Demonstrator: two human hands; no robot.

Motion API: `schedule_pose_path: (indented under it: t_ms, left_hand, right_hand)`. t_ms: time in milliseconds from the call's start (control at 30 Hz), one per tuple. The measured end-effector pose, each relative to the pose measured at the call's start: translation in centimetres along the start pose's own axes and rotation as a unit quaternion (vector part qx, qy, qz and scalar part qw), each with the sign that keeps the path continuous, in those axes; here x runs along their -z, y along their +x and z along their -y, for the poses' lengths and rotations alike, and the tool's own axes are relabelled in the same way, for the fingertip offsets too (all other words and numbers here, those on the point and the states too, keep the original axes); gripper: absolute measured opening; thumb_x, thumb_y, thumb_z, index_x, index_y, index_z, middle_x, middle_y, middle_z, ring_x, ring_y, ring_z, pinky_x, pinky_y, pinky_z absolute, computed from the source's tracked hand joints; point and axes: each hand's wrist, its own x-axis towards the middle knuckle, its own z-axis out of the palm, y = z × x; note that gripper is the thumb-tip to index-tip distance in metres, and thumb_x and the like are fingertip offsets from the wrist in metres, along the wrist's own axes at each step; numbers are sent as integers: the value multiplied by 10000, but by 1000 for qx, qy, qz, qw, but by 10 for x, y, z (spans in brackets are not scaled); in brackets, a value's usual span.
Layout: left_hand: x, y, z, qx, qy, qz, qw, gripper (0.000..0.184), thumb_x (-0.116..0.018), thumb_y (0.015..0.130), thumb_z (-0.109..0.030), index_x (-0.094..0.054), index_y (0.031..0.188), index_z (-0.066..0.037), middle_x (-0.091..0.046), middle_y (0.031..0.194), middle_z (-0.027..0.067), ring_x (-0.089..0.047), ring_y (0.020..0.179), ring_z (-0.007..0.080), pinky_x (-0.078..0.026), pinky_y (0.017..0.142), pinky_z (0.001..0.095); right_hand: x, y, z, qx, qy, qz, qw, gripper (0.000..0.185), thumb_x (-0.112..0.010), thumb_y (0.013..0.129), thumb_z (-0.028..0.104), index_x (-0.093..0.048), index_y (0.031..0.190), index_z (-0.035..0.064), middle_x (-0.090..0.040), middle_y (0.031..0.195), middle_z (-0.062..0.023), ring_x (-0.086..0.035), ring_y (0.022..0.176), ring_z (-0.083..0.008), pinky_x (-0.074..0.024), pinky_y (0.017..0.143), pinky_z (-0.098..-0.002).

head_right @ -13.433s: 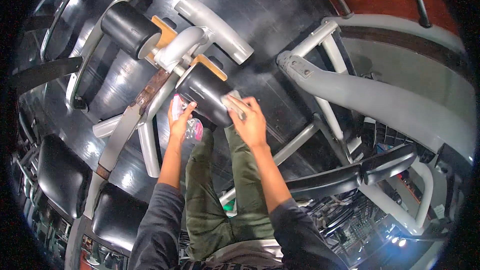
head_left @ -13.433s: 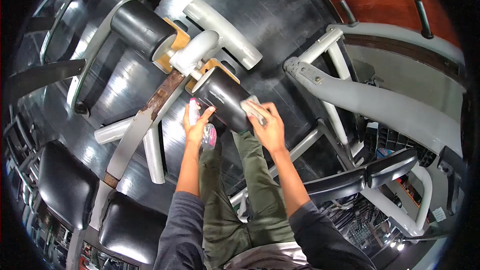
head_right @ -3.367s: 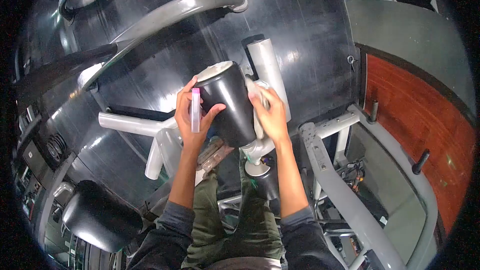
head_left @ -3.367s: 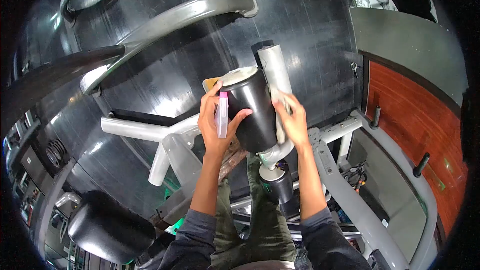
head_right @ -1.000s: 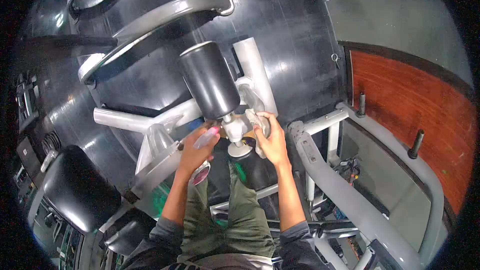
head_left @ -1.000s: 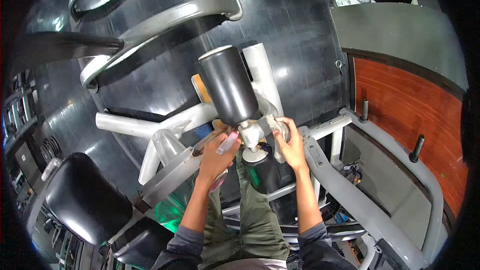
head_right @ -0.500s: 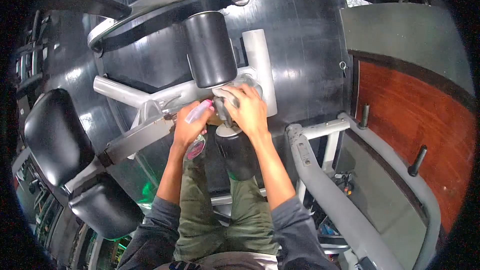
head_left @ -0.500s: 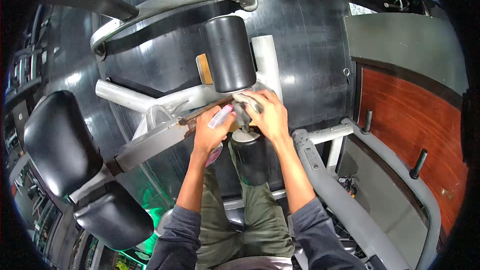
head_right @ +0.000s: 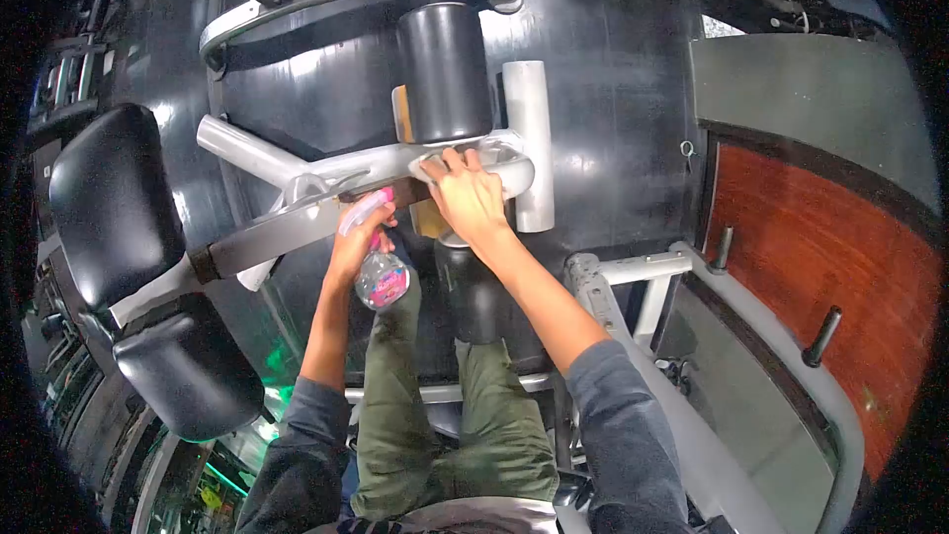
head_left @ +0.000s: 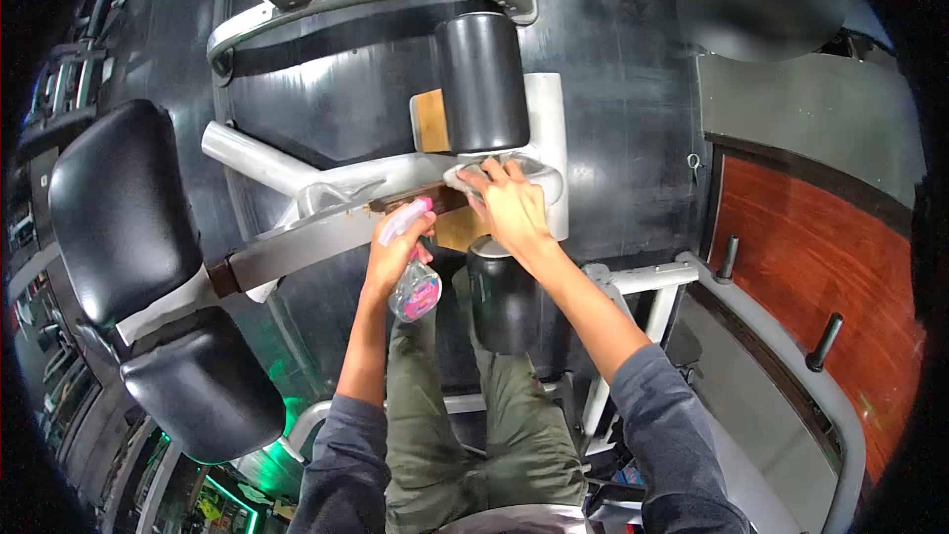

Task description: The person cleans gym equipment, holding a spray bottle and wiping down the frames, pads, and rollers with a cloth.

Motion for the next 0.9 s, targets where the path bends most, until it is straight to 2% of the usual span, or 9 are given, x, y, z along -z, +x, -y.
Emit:
schedule_pose_path:
  t_ms: [167,267,333,367,433,633,700,833,900]
  left_hand:
    - [26,10,4,-18,-19,21,999,369,-700,889,-245,-630,1148,8,-635,812,81,-570,477,140,-468,475,264]
    - [42,14,-8,-13,14,73,997,382,-706,869,-263,-614,1125,5,-626,845,95,-549,490,126,-507,548,288]
    - [50,17,-8,-12,0,83,997,381,-703,871,-268,-614,1123,3,-626,843,90,-550,496,124,-506,552,288]
    - [54,20,-8,-9,-9,92,996,380,-699,872,-272,-614,1122,1,-626,842,86,-551,502,122,-505,555,287]
    - [58,23,-9,-9,-19,120,993,385,-702,872,-278,-615,1133,-9,-633,859,80,-559,518,122,-503,557,289]
    - [61,28,-10,0,20,157,987,374,-712,873,-275,-614,1145,-39,-640,880,64,-569,553,119,-495,574,280]
    - [66,34,-6,-5,-19,196,980,348,-709,878,-282,-630,1129,-54,-641,859,35,-586,557,105,-441,545,245]
    - [66,39,-8,-7,-57,222,973,306,-708,884,-266,-635,1095,-57,-643,858,34,-585,569,107,-434,533,247]
    - [64,33,-11,-22,41,219,975,270,-681,900,-228,-630,1083,-35,-663,862,67,-591,539,127,-447,509,255]
  right_hand:
    - [2,-1,4,-127,-2,-34,991,282,-693,832,251,-717,1113,229,-607,1012,-62,-620,973,-291,-554,768,-446]
    - [16,-7,5,-166,24,-62,984,247,-687,850,289,-744,1085,238,-670,983,-64,-664,925,-292,-539,782,-440]
    - [26,-8,6,-283,79,-40,955,284,-675,858,344,-747,1104,221,-688,1056,-94,-667,990,-316,-525,834,-439]
    - [28,-9,1,-282,75,-40,956,284,-675,858,344,-747,1104,221,-688,1056,-94,-667,990,-316,-525,834,-439]
    - [25,-14,-16,-379,65,-47,922,316,-662,854,368,-737,1118,211,-659,1173,-147,-641,1070,-367,-508,904,-455]
    - [5,6,-8,-355,66,-26,932,381,-618,890,403,-715,1158,150,-643,1163,-192,-629,1079,-397,-493,924,-475]
    - [12,5,-3,-351,61,7,934,383,-611,892,393,-714,1152,131,-635,1162,-197,-631,1063,-404,-494,928,-474]
    - [28,-17,11,-265,104,-13,959,320,-667,851,341,-727,1132,199,-635,1105,-125,-649,1018,-361,-519,885,-453]
    - [33,-21,14,-259,96,3,961,300,-684,847,284,-720,1141,238,-624,1071,-92,-647,1014,-330,-528,869,-439]
